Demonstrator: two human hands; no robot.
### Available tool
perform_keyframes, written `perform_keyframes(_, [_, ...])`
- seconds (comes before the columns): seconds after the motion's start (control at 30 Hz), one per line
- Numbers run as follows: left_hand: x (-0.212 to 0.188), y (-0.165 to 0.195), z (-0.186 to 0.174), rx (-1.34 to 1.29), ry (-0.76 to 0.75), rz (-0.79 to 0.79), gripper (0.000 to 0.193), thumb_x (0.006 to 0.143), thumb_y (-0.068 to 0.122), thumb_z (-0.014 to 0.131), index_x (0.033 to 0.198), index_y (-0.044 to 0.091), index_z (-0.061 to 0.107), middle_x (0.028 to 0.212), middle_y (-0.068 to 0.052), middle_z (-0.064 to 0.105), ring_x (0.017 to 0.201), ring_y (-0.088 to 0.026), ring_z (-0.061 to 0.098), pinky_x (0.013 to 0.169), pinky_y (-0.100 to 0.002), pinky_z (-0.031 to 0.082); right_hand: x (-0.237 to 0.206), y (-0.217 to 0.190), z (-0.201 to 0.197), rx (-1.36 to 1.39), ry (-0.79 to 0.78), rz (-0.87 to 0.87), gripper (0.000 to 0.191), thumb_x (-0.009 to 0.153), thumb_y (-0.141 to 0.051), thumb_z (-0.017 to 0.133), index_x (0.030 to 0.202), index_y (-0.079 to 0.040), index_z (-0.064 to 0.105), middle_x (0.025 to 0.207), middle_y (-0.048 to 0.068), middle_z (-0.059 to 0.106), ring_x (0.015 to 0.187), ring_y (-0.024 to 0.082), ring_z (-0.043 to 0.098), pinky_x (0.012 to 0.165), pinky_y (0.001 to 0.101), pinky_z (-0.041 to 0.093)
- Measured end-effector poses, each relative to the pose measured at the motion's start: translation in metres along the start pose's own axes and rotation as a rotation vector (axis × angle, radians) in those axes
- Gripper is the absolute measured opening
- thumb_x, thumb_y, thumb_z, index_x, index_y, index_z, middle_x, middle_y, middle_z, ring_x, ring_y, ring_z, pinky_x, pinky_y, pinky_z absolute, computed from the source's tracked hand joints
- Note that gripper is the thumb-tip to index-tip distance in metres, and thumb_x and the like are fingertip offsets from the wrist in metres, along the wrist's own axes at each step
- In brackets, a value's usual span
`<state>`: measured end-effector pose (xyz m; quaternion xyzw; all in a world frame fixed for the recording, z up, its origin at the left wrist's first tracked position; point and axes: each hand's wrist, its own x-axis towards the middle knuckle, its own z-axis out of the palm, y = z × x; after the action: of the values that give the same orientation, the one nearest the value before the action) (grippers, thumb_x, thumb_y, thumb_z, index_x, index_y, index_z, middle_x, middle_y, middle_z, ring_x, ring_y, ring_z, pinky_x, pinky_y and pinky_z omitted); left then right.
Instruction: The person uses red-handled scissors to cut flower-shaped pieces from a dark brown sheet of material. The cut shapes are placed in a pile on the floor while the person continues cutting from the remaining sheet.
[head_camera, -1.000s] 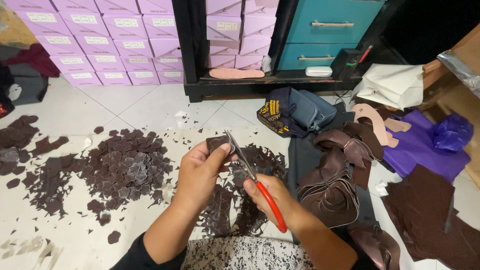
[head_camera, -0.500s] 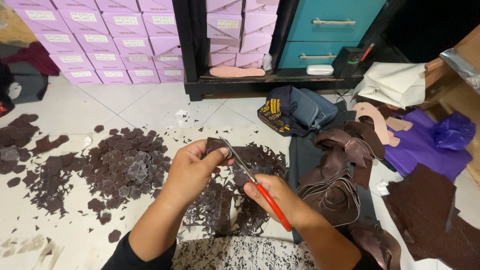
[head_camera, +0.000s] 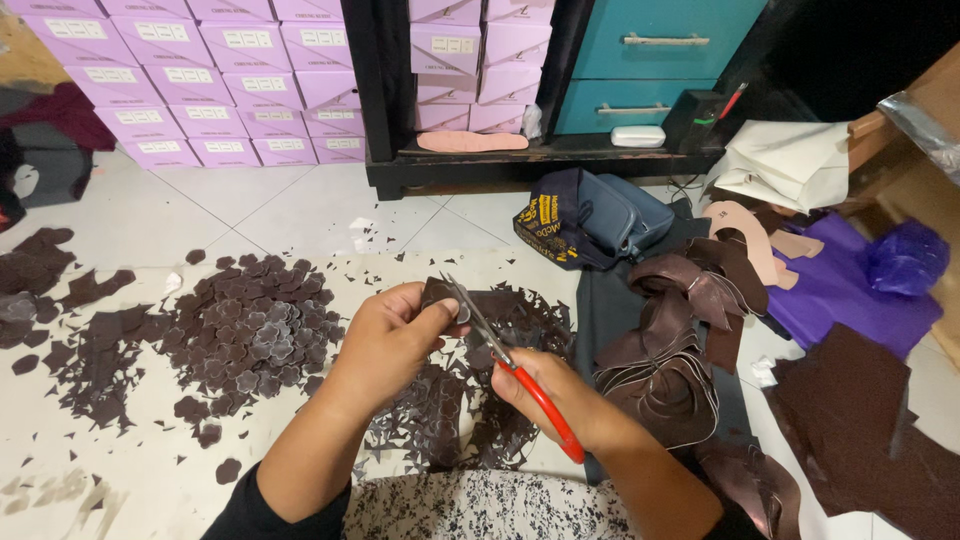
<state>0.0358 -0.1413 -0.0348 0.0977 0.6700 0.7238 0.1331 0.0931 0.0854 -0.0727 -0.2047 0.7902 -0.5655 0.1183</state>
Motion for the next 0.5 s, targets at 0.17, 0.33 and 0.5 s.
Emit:
perform_keyframes(0.17, [0.0026, 0.0007, 0.0032, -0.108, -0.002, 0.010, 0.019, 0.096, 0.013, 0.061, 0.097, 0.000, 0.074, 0.085, -0.002, 0.075, 0.075, -0.006, 0.067, 0.066, -0.021, 0.052, -0.0016, 0.0018, 0.0014, 0.171, 0.008, 0.233, 0.049, 0.098, -0.057, 0.053, 0.081, -0.011, 0.050, 0.065, -0.006, 0.044, 0.057, 0.005, 0.039, 0.049, 0.0257, 0.035])
perform_keyframes(0.33, [0.0042, -0.0016, -0.0005, -0.005, 0.027, -0.007, 0.019, 0.097, 0.013, 0.062, 0.098, 0.000, 0.075, 0.083, -0.005, 0.075, 0.068, -0.007, 0.058, 0.060, -0.023, 0.046, -0.0012, 0.0026, 0.0003, 0.169, 0.003, 0.216, 0.051, 0.099, -0.059, 0.052, 0.079, -0.012, 0.050, 0.066, -0.007, 0.045, 0.057, 0.005, 0.041, 0.050, 0.0246, 0.038])
perform_keyframes(0.5, [0.0040, -0.0082, 0.0003, -0.100, 0.064, 0.108, 0.009, 0.095, 0.009, 0.067, 0.096, -0.001, 0.068, 0.085, -0.004, 0.073, 0.074, -0.007, 0.067, 0.066, -0.022, 0.053, -0.0025, 0.0031, 0.0019, 0.195, 0.009, 0.237, 0.050, 0.099, -0.058, 0.052, 0.081, -0.012, 0.050, 0.065, -0.007, 0.043, 0.056, 0.005, 0.039, 0.049, 0.0251, 0.036])
